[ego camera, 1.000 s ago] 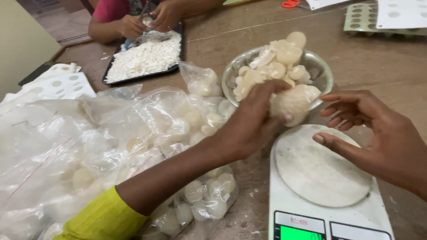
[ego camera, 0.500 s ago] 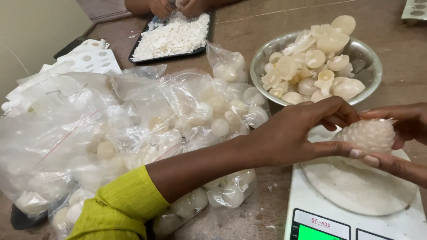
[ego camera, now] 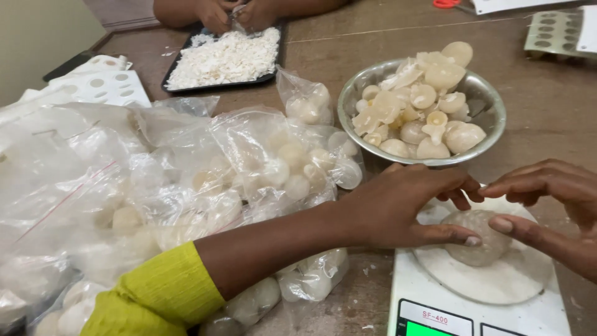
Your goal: The person places several wax pieces one by one onto a digital scale, removes them, and then places a small plastic bag onto the scale to fill it with wax pieces.
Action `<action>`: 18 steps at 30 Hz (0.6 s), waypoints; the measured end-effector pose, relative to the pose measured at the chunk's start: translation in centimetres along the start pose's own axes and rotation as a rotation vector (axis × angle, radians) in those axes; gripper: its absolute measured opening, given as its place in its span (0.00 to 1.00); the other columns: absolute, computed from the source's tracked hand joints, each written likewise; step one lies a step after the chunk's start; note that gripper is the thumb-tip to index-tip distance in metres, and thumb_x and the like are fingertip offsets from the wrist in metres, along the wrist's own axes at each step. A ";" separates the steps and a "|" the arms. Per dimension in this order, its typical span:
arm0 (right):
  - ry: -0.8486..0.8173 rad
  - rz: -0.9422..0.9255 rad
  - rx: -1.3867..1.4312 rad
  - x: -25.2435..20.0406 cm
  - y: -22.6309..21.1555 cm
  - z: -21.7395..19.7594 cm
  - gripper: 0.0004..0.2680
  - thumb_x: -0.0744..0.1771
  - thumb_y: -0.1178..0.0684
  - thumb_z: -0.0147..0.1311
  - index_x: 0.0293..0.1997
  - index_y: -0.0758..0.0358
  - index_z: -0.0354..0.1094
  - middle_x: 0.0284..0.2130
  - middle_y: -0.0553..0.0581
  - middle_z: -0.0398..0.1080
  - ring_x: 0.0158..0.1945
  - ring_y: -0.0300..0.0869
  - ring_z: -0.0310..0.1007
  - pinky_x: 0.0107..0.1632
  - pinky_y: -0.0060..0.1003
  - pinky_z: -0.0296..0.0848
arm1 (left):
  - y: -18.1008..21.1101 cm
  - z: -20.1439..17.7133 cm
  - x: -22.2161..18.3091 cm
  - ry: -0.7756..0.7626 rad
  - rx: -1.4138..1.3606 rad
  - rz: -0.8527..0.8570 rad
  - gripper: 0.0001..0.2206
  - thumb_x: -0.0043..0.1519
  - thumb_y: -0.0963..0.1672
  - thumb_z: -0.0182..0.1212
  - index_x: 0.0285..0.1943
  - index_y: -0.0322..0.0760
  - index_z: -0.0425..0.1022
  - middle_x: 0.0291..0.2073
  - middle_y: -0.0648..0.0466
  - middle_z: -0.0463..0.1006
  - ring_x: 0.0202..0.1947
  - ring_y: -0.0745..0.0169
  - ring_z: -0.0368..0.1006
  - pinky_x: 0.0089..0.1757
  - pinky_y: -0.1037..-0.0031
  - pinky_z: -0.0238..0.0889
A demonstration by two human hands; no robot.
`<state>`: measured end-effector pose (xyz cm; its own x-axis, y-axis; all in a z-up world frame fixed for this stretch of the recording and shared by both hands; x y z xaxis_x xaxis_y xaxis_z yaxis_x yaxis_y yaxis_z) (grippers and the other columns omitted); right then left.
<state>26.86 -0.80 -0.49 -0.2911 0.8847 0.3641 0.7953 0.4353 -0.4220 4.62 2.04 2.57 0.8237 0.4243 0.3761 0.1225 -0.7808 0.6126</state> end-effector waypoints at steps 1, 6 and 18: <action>0.001 0.067 0.011 0.1 0.1 -0.4 0.15 0.61 0.47 0.64 0.50 0.58 0.76 0.44 0.58 0.76 0.48 0.44 0.76 0.50 0.42 0.79 | 0.0 0.1 -0.1 -0.004 -0.018 -0.004 0.28 0.60 0.58 0.62 0.62 0.41 0.72 0.52 0.52 0.83 0.55 0.56 0.80 0.54 0.59 0.74; 0.049 0.306 0.027 1.6 -2.8 -2.6 0.10 0.63 0.49 0.60 0.43 0.62 0.78 0.39 0.60 0.79 0.44 0.44 0.79 0.47 0.42 0.80 | 0.9 -0.3 -0.4 -0.001 -0.048 0.042 0.26 0.61 0.58 0.62 0.62 0.42 0.72 0.51 0.53 0.82 0.56 0.58 0.79 0.55 0.59 0.72; 0.297 0.141 0.139 -0.7 4.3 -4.0 0.12 0.79 0.50 0.47 0.50 0.71 0.68 0.44 0.63 0.73 0.47 0.43 0.73 0.53 0.39 0.74 | -1.2 -1.5 -0.2 0.339 -0.130 0.139 0.13 0.77 0.45 0.51 0.67 0.35 0.67 0.61 0.43 0.74 0.59 0.53 0.77 0.55 0.69 0.77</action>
<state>32.62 -0.21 0.80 0.0002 0.8596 0.5110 0.7309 0.3486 -0.5867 3.52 3.58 2.79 0.5948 0.4628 0.6573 -0.0671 -0.7862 0.6143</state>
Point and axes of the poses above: each hand's wrist, its own x-axis towards the middle knuckle, its own z-axis out of the palm, y = z × x, the point moved 6 cm from there along x, towards the middle knuckle
